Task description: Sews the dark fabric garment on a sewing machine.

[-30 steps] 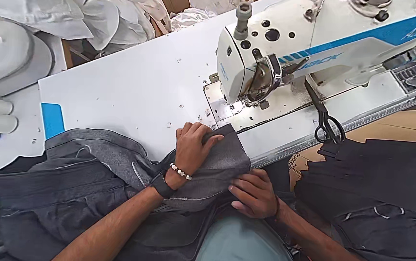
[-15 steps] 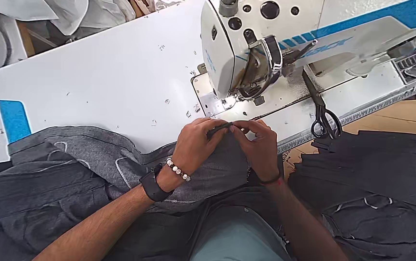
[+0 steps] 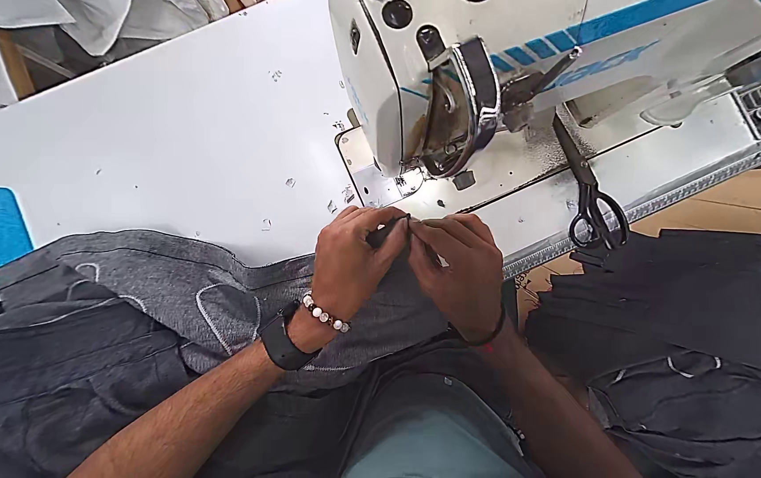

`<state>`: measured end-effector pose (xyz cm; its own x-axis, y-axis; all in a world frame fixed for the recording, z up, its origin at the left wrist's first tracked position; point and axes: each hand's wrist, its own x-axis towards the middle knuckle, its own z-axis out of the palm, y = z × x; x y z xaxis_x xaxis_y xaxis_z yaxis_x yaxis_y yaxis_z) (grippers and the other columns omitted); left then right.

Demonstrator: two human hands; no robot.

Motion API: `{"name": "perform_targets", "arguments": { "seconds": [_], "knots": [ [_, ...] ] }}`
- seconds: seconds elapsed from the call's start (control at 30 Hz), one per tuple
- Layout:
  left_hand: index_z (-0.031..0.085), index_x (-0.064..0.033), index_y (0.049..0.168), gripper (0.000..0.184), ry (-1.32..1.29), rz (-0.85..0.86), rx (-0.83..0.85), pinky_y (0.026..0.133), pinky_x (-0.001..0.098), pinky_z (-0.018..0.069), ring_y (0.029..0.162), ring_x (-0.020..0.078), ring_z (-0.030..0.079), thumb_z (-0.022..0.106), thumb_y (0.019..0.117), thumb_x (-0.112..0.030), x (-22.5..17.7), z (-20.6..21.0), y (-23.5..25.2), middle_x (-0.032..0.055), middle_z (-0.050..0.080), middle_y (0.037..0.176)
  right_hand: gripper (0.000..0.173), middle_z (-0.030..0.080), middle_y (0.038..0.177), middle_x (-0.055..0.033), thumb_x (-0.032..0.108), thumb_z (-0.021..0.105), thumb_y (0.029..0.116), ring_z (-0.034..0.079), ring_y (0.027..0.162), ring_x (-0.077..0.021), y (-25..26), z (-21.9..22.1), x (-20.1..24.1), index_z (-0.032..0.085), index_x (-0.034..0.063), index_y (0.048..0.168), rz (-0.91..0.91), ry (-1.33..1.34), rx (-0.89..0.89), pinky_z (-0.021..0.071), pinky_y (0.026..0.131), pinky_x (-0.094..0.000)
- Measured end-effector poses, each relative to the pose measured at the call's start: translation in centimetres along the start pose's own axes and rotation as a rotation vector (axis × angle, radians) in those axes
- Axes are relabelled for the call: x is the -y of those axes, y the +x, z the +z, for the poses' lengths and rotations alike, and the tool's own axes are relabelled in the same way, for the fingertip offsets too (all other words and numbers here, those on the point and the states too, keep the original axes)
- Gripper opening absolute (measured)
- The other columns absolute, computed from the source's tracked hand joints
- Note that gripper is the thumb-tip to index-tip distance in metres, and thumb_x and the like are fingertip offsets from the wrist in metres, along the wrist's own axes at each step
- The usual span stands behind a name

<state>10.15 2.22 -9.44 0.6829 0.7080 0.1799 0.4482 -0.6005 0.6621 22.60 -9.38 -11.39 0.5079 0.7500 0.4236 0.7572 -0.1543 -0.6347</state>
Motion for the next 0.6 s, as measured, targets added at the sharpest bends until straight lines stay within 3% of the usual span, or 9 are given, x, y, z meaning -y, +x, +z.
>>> {"name": "perform_targets", "arguments": {
  "seconds": [0.03,0.1,0.2,0.37,0.47,0.6],
  "knots": [
    [0.079,-0.0197,0.102,0.016,-0.038,-0.044,0.012,0.070,0.0227,0.0515,0.080,0.0025,0.064,0.067,0.0979,-0.029,0.0,0.0,0.1,-0.0073,0.072,0.088,0.020,0.077,0.102,0.0019,0.017,0.069,0.0938,0.069,0.096,-0.0108,0.2,-0.3,-0.1,0.081,0.0141,0.109,0.059,0.078,0.036,0.0566,0.080,-0.0304],
    [0.079,-0.0214,0.101,0.015,-0.101,-0.084,0.032,0.069,0.0218,0.0502,0.078,0.0005,0.063,0.067,0.0972,-0.029,-0.1,-0.2,0.3,-0.0096,0.071,0.086,0.020,0.076,0.096,0.0041,0.020,0.065,0.1011,0.070,0.078,-0.0030,0.9,-1.1,-0.6,0.078,0.0141,0.114,0.231,0.256,0.137,0.0598,0.066,-0.0232],
    [0.080,-0.0202,0.103,0.015,-0.121,-0.062,0.043,0.071,0.0238,0.0485,0.080,0.0017,0.062,0.067,0.0978,-0.027,-0.2,-0.3,0.3,-0.0089,0.073,0.088,0.016,0.076,0.083,0.0042,0.024,0.068,0.1007,0.064,0.061,-0.0049,2.3,-2.2,-1.2,0.080,0.0152,0.108,0.398,0.452,0.299,0.0532,0.053,-0.0252],
    [0.080,-0.0198,0.105,0.016,-0.113,-0.051,0.058,0.072,0.0252,0.0481,0.080,0.0029,0.062,0.067,0.0990,-0.028,-0.3,-0.6,0.1,-0.0079,0.073,0.089,0.009,0.074,0.076,0.0028,0.019,0.077,0.0940,0.063,0.057,-0.0077,3.0,-2.4,-1.1,0.081,0.0125,0.097,0.457,0.541,0.329,0.0506,0.049,-0.0252],
    [0.080,-0.0230,0.105,0.016,-0.118,-0.145,0.160,0.062,0.0206,0.0537,0.071,-0.0035,0.066,0.067,0.0988,-0.030,-0.8,-1.6,0.4,-0.0112,0.075,0.085,0.006,0.071,0.073,0.0079,0.022,0.076,0.0919,0.061,0.056,-0.0045,2.3,-1.3,-0.5,0.079,0.0179,0.093,0.429,0.395,0.217,0.0480,0.046,-0.0259],
    [0.081,-0.0217,0.102,0.016,-0.049,-0.153,0.185,0.059,0.0215,0.0526,0.066,-0.0033,0.065,0.068,0.0981,-0.029,-1.1,-1.9,0.6,-0.0103,0.074,0.078,0.006,0.071,0.080,0.0088,0.025,0.076,0.0892,0.063,0.069,-0.0034,1.1,0.5,0.2,0.079,0.0198,0.093,0.268,0.124,0.021,0.0509,0.058,-0.0251]
  ]
}}
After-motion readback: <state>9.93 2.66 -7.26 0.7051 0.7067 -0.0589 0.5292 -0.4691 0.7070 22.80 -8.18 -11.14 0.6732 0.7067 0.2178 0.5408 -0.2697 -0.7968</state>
